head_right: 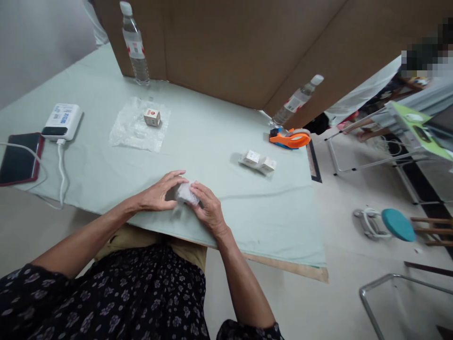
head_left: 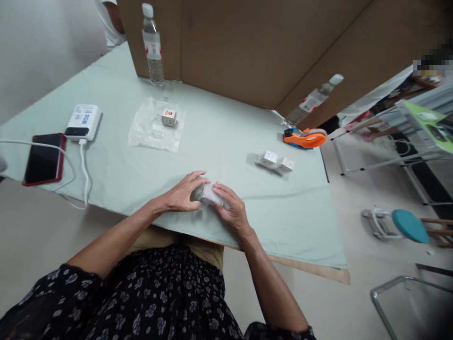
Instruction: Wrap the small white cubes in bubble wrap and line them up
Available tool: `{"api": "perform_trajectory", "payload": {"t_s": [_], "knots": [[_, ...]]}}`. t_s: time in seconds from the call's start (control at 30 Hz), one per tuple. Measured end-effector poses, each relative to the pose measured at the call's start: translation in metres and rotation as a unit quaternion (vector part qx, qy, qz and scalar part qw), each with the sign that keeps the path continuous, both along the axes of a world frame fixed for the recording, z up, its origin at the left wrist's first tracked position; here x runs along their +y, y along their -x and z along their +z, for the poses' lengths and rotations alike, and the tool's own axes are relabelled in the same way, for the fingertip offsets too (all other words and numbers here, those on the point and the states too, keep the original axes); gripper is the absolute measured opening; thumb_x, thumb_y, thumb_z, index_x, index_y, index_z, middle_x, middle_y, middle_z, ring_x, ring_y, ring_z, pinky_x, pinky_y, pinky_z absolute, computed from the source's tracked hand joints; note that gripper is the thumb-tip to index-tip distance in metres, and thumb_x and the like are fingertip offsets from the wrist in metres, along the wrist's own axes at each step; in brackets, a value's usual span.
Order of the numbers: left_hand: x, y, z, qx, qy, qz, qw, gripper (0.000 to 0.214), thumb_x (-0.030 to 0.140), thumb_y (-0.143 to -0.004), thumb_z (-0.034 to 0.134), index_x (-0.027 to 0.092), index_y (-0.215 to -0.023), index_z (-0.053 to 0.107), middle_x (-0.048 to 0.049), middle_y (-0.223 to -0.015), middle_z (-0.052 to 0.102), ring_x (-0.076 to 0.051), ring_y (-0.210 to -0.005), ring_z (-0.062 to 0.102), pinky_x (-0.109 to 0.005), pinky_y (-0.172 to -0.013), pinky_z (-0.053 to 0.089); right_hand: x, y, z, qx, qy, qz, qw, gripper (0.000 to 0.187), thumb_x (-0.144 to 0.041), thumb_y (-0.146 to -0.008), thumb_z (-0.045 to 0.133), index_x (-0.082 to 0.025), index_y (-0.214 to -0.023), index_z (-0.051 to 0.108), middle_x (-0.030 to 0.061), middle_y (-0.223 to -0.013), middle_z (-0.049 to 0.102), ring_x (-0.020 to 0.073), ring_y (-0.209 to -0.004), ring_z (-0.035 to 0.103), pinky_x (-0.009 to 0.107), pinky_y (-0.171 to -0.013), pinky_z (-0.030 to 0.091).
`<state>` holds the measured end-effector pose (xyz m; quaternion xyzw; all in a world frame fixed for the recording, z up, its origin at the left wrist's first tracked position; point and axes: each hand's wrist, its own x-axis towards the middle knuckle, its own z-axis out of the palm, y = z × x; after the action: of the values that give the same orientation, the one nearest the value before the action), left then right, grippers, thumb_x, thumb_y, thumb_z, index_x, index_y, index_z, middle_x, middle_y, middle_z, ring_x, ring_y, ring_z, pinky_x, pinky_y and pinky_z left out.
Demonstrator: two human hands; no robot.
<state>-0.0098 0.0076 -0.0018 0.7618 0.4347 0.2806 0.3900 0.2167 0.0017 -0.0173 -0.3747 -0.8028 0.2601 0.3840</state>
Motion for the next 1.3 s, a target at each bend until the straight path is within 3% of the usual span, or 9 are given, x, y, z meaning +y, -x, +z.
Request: {"api": "perform_trajectory", "payload": {"t_s": [0.1,0.23,0.33,0.43,0.53,0.67,0.83,1.07,1.3], "knots": [[0.013,0.0,0.002,-0.016,0.0,-0.005,1.0,0.056,0.026,-0.071,0.073,0.021,-0.125,0.057,-0.0154,-0.147,0.046,-0.031,-0.139,0.04,-0.052,-0.116,0.031,0.012,0.002,0.007,0.035,0.075,-0.031,0.996,0.029,-0.033,-0.086,0.068,-0.027,-0.114,0.072,0.0074,-0.122,0.071,0.0226,-0.116,0.064,0.041,-0.104,0.049],[0.02,-0.008,0.003,-0.088,0.108,0.005,0.99,0.041,0.035,-0.077,0.07,0.019,-0.113,0.06,-0.009,-0.116,0.066,-0.025,-0.11,0.061,-0.045,-0.101,0.046,0.023,0.008,0.011,0.101,0.204,-0.079,0.97,0.024,-0.04,-0.083,0.065,-0.021,-0.095,0.074,0.0034,-0.093,0.074,0.0194,-0.086,0.066,0.033,-0.083,0.053],[0.013,-0.013,0.002,-0.187,0.198,0.03,0.962,0.051,0.036,-0.077,0.07,0.016,-0.121,0.055,-0.0086,-0.11,0.066,-0.021,-0.101,0.063,-0.039,-0.094,0.049,0.021,0.013,0.013,0.134,0.286,-0.089,0.945,0.028,-0.046,-0.083,0.065,-0.018,-0.08,0.071,-0.001,-0.07,0.065,0.0153,-0.067,0.057,0.027,-0.066,0.046],[0.004,-0.017,-0.001,-0.255,0.248,0.071,0.932,0.071,0.036,-0.076,0.072,0.015,-0.137,0.043,-0.01,-0.11,0.064,-0.02,-0.099,0.063,-0.036,-0.089,0.05,0.017,0.017,0.014,0.16,0.327,-0.088,0.927,0.032,-0.048,-0.082,0.065,-0.018,-0.072,0.067,-0.0028,-0.062,0.056,0.0132,-0.061,0.048,0.026,-0.059,0.04],[-0.001,-0.019,-0.004,-0.286,0.266,0.096,0.916,0.079,0.035,-0.076,0.073,0.014,-0.143,0.038,-0.0101,-0.108,0.064,-0.02,-0.098,0.063,-0.034,-0.087,0.049,0.015,0.019,0.015,0.158,0.335,-0.086,0.925,0.031,-0.048,-0.082,0.065,-0.018,-0.073,0.067,-0.0027,-0.062,0.055,0.013,-0.061,0.046,0.025,-0.059,0.038],[-0.003,-0.02,-0.005,-0.283,0.259,0.101,0.918,0.081,0.039,-0.076,0.073,0.014,-0.144,0.038,-0.0084,-0.103,0.065,-0.019,-0.096,0.063,-0.034,-0.089,0.048,0.014,0.02,0.016,0.139,0.317,-0.091,0.934,0.032,-0.048,-0.083,0.064,-0.018,-0.073,0.068,-0.0021,-0.064,0.056,0.0132,-0.062,0.047,0.025,-0.06,0.038],[-0.01,-0.021,-0.008,-0.303,0.223,0.095,0.922,0.088,0.036,-0.071,0.078,0.016,-0.145,0.035,-0.0124,-0.118,0.061,-0.021,-0.106,0.062,-0.037,-0.097,0.047,0.014,0.021,0.012,0.131,0.322,-0.114,0.931,0.034,-0.05,-0.082,0.062,-0.018,-0.071,0.066,-0.0028,-0.059,0.051,0.0126,-0.054,0.044,0.025,-0.051,0.035],[-0.014,-0.02,-0.017,-0.259,0.161,0.084,0.949,0.057,0.03,-0.075,0.075,0.019,-0.124,0.05,-0.0084,-0.113,0.062,-0.018,-0.102,0.061,-0.035,-0.096,0.046,0.021,0.023,0.012,0.106,0.293,-0.108,0.944,0.029,-0.045,-0.082,0.062,-0.018,-0.074,0.068,-0.0015,-0.065,0.06,0.0143,-0.062,0.051,0.026,-0.06,0.04],[-0.009,-0.016,-0.008,-0.207,0.159,0.059,0.964,0.047,0.026,-0.073,0.073,0.019,-0.115,0.053,-0.0052,-0.106,0.062,-0.017,-0.096,0.06,-0.034,-0.089,0.048,0.021,0.028,0.005,0.144,0.296,-0.121,0.936,0.031,-0.047,-0.083,0.062,-0.018,-0.076,0.07,0.0015,-0.075,0.065,0.0165,-0.072,0.057,0.026,-0.065,0.044]]}}
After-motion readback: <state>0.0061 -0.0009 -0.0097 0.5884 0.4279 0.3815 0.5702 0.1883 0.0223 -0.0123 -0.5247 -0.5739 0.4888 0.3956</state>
